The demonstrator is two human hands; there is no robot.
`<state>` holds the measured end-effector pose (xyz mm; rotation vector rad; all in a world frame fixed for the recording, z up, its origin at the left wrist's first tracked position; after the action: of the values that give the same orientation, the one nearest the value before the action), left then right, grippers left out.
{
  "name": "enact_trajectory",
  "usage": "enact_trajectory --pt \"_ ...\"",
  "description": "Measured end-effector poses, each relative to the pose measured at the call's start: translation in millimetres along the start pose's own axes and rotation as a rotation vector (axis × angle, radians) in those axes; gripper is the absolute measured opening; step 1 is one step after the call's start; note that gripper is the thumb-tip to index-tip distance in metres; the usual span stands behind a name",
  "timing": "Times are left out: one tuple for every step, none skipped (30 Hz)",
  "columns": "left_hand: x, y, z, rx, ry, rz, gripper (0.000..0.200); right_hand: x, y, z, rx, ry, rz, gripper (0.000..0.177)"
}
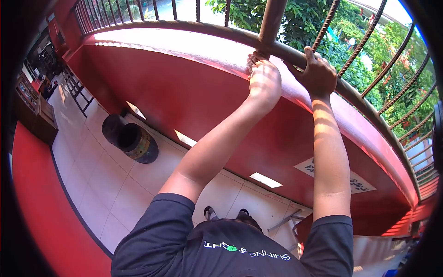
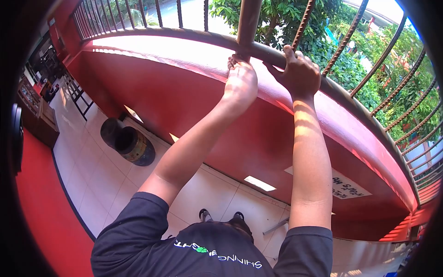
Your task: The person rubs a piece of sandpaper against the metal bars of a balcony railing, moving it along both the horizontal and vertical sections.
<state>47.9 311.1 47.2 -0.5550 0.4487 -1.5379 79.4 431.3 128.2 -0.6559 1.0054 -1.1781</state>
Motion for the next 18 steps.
enact_trajectory --pt "2 0 -1 0.064 0.048 -0.016 0.06 0 -1 0 0.0 0.003 0.003 0.063" --pt "11 -5 1 0.066 0.05 -0.016 0.06 0 0 0 0.005 0.006 0.006 0.064" --pt "29 -13 1 0.233 0.466 0.032 0.063 0 1 -1 0.01 0.006 0.005 0.064" --pt "34 -18 -5 0.4 0.883 0.084 0.067 0 1 -2 0.0 0.003 0.005 0.064" --pt "33 -22 -11 0.417 0.895 0.144 0.064 0 1 -2 -0.013 0.0 0.007 0.063" --pt "20 -16 -20 0.413 0.898 0.146 0.064 0 1 -2 -0.017 0.0 0.011 0.063" --pt "10 -8 -11 0.037 0.429 0.076 0.057 -1 1 -1 -0.016 0.006 0.008 0.062" --pt "-2 4 6 -0.326 -0.052 0.004 0.05 -1 1 -2 -0.014 0.011 0.002 0.061" --pt "-2 6 9 -0.33 -0.045 -0.006 0.048 0 0 -2 -0.014 0.009 -0.002 0.061" --pt "2 -3 14 -0.324 -0.047 -0.01 0.048 0 0 -2 -0.016 0.009 -0.002 0.061" --pt "10 -21 4 -0.049 0.189 0.03 0.055 0 1 -1 -0.015 0.01 0.0 0.061" --pt "10 -25 -14 0.23 0.422 0.071 0.062 0 2 -2 -0.027 0.016 0.014 0.062" --pt "6 -18 -19 0.24 0.423 0.07 0.062 0 2 -3 -0.019 0.019 0.011 0.063" --pt "4 -13 -14 0.052 0.273 0.078 0.056 0 2 -3 -0.017 0.023 0.007 0.063" --pt "4 -6 2 -0.143 0.12 0.088 0.051 0 2 -1 -0.02 0.022 0.007 0.063" --pt "3 1 17 -0.34 -0.037 0.099 0.046 0 2 2 -0.01 0.027 0.005 0.062" --pt "-2 1 5 -0.098 -0.087 -0.007 0.061 1 1 2 -0.001 0.031 0.0 0.061" --pt "16 -7 24 -0.101 -0.09 -0.009 0.061 0 0 1 -0.004 0.03 -0.003 0.061"
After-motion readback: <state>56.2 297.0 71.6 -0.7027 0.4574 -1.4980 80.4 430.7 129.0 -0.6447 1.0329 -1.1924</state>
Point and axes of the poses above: each hand's wrist, its own y-axis away from the middle knuckle, its own z-axis out of the back of the hand, x = y × z, the point moved 6 cm from there along -y, towards the middle knuckle
